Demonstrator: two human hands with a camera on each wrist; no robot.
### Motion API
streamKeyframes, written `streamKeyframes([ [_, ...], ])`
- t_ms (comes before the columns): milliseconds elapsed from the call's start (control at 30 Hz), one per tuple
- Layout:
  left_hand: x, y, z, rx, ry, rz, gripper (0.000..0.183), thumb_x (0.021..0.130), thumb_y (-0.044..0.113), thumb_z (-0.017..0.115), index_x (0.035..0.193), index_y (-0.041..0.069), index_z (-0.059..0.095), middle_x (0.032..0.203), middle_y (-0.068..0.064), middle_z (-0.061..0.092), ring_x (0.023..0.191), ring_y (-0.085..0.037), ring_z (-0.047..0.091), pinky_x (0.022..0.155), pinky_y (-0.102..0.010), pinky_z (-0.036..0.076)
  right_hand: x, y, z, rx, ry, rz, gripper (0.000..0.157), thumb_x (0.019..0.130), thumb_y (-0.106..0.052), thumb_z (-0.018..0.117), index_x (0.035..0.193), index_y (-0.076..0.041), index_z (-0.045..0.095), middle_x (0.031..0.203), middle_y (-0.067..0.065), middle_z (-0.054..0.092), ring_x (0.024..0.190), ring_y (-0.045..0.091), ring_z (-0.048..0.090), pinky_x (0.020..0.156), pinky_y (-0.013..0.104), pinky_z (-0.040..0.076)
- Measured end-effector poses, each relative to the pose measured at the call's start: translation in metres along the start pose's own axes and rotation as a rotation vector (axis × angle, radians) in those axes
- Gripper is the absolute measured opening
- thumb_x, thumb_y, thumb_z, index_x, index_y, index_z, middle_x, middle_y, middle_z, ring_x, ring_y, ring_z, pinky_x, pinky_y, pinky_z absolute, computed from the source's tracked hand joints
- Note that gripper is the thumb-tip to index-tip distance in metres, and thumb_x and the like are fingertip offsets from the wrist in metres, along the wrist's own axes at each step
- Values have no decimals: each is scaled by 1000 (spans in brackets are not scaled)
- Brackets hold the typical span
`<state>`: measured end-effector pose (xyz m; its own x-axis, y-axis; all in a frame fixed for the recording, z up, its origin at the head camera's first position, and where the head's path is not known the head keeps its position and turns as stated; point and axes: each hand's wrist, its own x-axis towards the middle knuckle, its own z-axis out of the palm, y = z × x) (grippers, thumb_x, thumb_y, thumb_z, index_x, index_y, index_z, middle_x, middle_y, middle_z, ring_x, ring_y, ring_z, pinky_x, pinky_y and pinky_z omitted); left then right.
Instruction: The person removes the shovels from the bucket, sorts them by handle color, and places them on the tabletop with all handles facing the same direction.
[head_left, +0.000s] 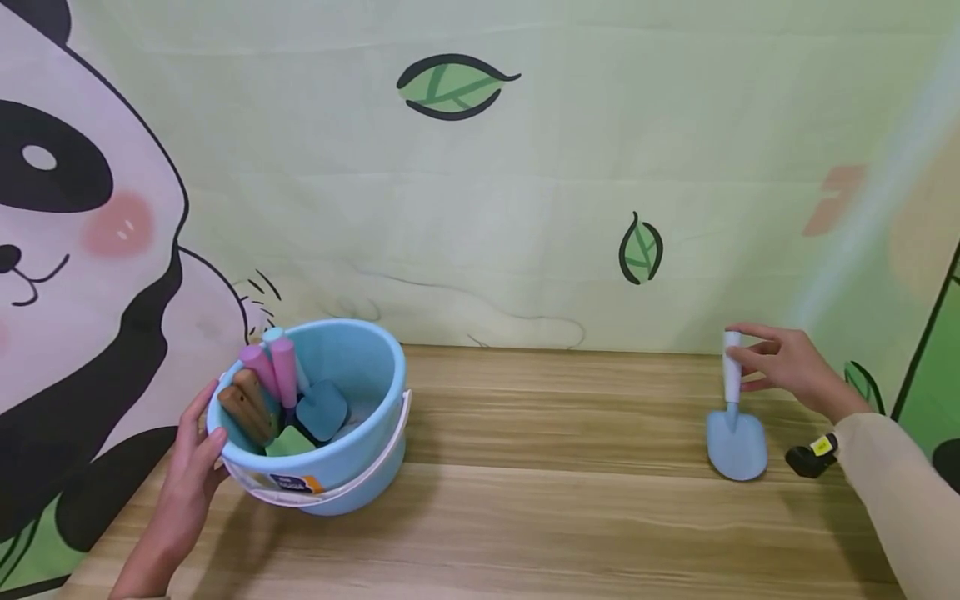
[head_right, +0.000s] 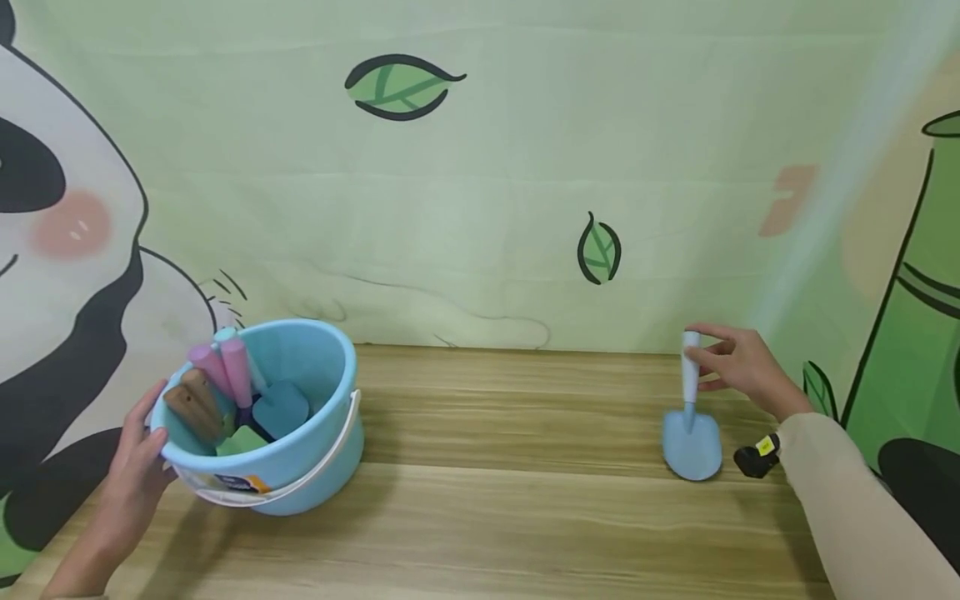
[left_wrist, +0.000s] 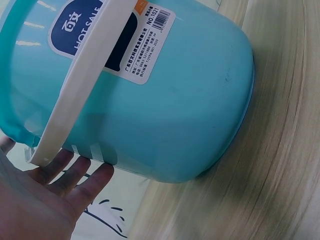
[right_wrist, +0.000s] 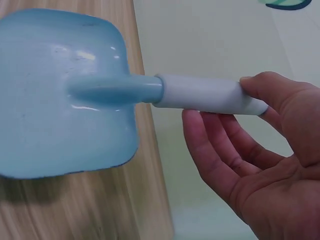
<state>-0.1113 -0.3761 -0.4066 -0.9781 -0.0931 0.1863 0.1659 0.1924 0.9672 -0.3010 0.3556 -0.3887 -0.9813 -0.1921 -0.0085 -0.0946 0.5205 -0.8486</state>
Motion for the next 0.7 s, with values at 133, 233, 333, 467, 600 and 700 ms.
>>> streamKeyframes([
  [133,1,-1,0,-1,7,-9,60,110,27,33,164,36,9,168,-6,11,145,-19,27,85,-12,44,-5,7,-4,-18,-19,15,69,102,-29,67,154,5,38,117,25,66,89,20,72,78,48,61],
  [233,1,0,1,0,15,-20,60,110,29,33,164,37,9,168,-6,10,145,-21,27,85,-12,44,-7,12,-6,-13,-43,31,69,101,-30,68,153,5,39,120,27,65,90,21,71,78,50,60],
  [333,2,0,0,1,20,-27,60,110,30,34,164,37,9,168,-5,10,145,-21,26,85,-12,44,-7,18,-5,-2,-71,45,69,101,-29,68,153,6,40,121,27,64,90,22,70,78,51,60],
  [467,2,0,-2,1,15,-25,60,110,29,33,164,38,9,168,-4,10,145,-22,25,85,-13,44,-8,23,-2,13,-108,46,68,101,-26,68,153,7,38,119,27,65,91,26,70,77,51,60],
  [600,1,0,-1,20,9,-32,59,110,30,33,164,39,8,169,-3,8,146,-23,24,87,-15,44,-11,26,0,22,-133,54,69,102,-23,67,154,9,34,117,27,65,93,30,70,77,50,61],
  [700,1,0,-1,24,6,-34,59,110,31,33,164,40,8,169,-3,8,146,-23,23,87,-15,44,-11,28,1,19,-144,77,70,102,-23,67,154,10,33,118,28,64,94,31,70,77,49,61],
])
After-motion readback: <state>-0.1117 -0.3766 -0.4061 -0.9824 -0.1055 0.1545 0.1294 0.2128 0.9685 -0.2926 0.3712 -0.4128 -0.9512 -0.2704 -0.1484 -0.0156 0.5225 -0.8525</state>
